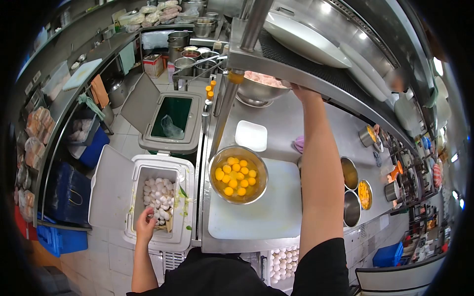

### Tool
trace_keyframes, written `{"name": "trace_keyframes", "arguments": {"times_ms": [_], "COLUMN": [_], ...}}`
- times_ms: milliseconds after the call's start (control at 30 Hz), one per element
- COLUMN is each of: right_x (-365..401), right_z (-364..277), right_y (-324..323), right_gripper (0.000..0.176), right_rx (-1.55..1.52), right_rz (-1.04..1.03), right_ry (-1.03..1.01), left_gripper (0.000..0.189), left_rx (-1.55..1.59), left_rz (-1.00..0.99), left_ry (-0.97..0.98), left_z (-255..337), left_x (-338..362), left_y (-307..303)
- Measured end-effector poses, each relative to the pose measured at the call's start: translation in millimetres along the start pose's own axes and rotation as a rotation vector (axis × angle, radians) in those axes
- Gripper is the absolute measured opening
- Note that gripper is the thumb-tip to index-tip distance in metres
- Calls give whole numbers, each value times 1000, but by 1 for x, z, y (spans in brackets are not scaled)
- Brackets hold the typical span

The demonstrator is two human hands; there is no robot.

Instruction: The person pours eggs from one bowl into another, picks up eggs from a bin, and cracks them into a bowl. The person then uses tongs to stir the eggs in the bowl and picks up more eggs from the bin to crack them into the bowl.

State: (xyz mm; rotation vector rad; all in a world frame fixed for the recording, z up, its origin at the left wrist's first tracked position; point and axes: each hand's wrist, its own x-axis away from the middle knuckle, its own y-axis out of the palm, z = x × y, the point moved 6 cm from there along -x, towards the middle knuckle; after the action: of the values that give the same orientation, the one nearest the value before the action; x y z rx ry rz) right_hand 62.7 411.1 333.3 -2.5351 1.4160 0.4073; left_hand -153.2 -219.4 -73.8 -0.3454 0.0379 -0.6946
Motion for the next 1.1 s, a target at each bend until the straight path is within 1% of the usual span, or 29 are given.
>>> {"name": "trace_keyframes", "arguments": {"times_ms": [33,67,133,167,233,267,333,367,433,467,533,567,600,633,667,700,733,767,800,867,900,967,1000,1033,1100], "right_x": [8,19,44,50,62,64,76,87,125,140,199,238,277,323,364,399,431,461,474,496,495,500,504,502,494], "right_z": [-1,-11,-38,-38,-30,-24,-16,-12,-11,5,32,52,58,86,93,118,121,129,109,91,82,55,49,44,43], "right_y": [-7,-9,4,-1,-19,-36,-68,-79,-102,-114,-117,-120,-106,-102,-80,-64,-35,-15,9,28,29,42,46,47,59], "right_gripper": [20,20,25,25,31,31,33,33,24,23,25,21,24,37,55,72,82,89,92,94,94,92,89,89,86], "right_rx": [-548,-553,-196,-200,-118,-123,-220,-221,-341,-510,-746,-839,-908,-1009,-1044,-1157,-1231,-1263,-1308,-1402,-1401,-1330,-1270,-1267,-1039], "right_rz": [182,183,-181,-176,54,60,131,140,318,210,157,78,-57,287,256,77,-120,-104,-139,-184,-183,-512,-536,-535,-531], "right_ry": [96,95,-40,-41,111,113,168,176,188,189,164,184,155,254,349,354,363,407,434,429,430,450,536,541,752], "left_gripper": [41,41,39,39,35,35,30,30,26,25,23,22,22,21,19,19,19,18,17,17,17,18,18,18,17], "left_rx": [19,15,-29,-34,98,92,193,186,246,268,289,311,315,371,427,430,456,480,492,465,437,438,458,479,495], "left_rz": [-8,-7,-29,-31,-29,-32,-63,-72,-45,-46,-68,-76,-76,-102,-127,-120,-171,-224,-232,-253,-279,-281,-282,-281,-269], "left_ry": [-5,-3,-8,-6,20,22,6,1,72,80,73,68,66,37,5,1,-5,-9,3,3,1,-5,-34,-63,-58], "left_z": [0,6,23,27,37,49,70,76,92,104,114,116,118,118,118,118,119,121,124,133,136,137,135,132,128], "left_x": [1,2,3,3,0,-1,-7,-10,-18,-19,-21,-21,-19,-17,-14,-10,-8,-5,-3,-1,-1,0,0,0,2], "left_y": [6,10,21,27,38,42,52,57,65,69,80,85,91,99,106,112,121,131,138,147,150,150,149,149,146]}}
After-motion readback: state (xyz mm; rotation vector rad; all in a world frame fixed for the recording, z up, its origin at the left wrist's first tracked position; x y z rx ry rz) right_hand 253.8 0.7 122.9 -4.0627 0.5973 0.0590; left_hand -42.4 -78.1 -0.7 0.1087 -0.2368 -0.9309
